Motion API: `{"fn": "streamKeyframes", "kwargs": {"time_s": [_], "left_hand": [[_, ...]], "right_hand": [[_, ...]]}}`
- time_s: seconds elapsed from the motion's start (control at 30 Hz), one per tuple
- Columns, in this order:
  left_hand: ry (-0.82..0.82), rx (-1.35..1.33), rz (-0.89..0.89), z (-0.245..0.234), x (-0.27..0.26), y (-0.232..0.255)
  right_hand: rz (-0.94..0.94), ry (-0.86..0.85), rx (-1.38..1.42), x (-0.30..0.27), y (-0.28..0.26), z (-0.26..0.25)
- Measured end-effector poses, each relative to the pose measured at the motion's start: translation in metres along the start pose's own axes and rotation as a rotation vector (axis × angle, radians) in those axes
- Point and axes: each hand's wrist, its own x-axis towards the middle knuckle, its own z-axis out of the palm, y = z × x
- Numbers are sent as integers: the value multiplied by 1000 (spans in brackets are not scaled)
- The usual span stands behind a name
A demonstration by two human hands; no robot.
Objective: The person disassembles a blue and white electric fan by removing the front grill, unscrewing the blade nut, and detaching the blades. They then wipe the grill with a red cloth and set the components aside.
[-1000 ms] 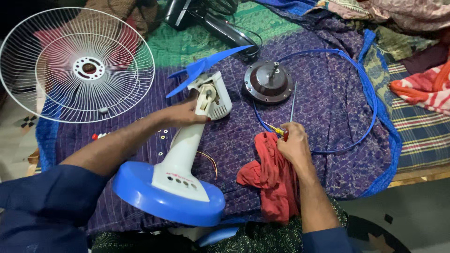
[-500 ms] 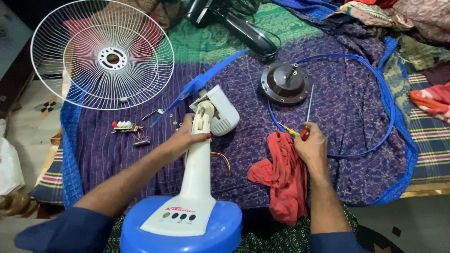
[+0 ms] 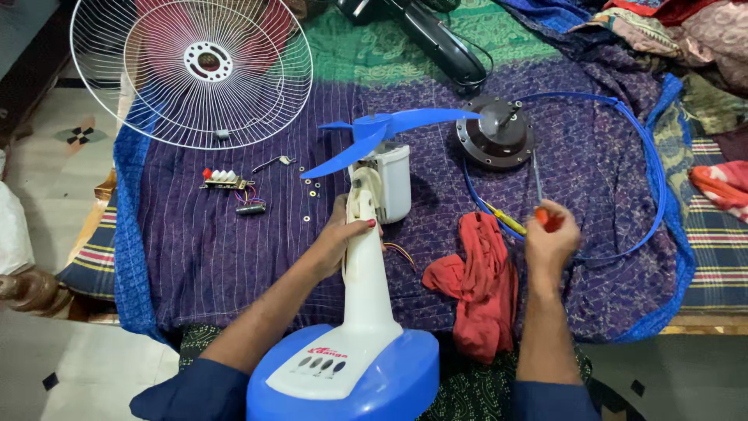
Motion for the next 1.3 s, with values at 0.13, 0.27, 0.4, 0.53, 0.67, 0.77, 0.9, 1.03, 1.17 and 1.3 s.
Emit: {"fn": "streamKeyframes", "kwargs": {"time_s": [0.13,0.27,0.4,0.53,0.67,0.77,0.9,1.03,1.17,1.3], "left_hand": [[188,115,104,1,-7,0],[286,308,361,-6,-12,-8],[271,214,374,-9,-16,-10],[255,169,383,-11,-21,-10],[259,149,329,-17,-25,-15],[224,101,360,-25,-24,-23],[192,69,434,-35,-22,-36],[144,-19,464,-44,-27,-49],[93,-91,421,-49,-32,-52],[61,-131,439,-48,-35,-52]], "right_hand": [[-34,108,366,-6,-42,-34],[1,40,469,-44,-105,-78],[-175,-337,587,-53,-153,-95],[-173,-537,537,-55,-170,-101],[-143,-607,519,-52,-168,-104],[-145,-637,571,-52,-165,-106],[-178,-613,574,-57,-160,-104],[-206,-629,546,-61,-157,-102],[-132,-674,556,-60,-158,-101],[-119,-678,541,-57,-165,-103]]}}
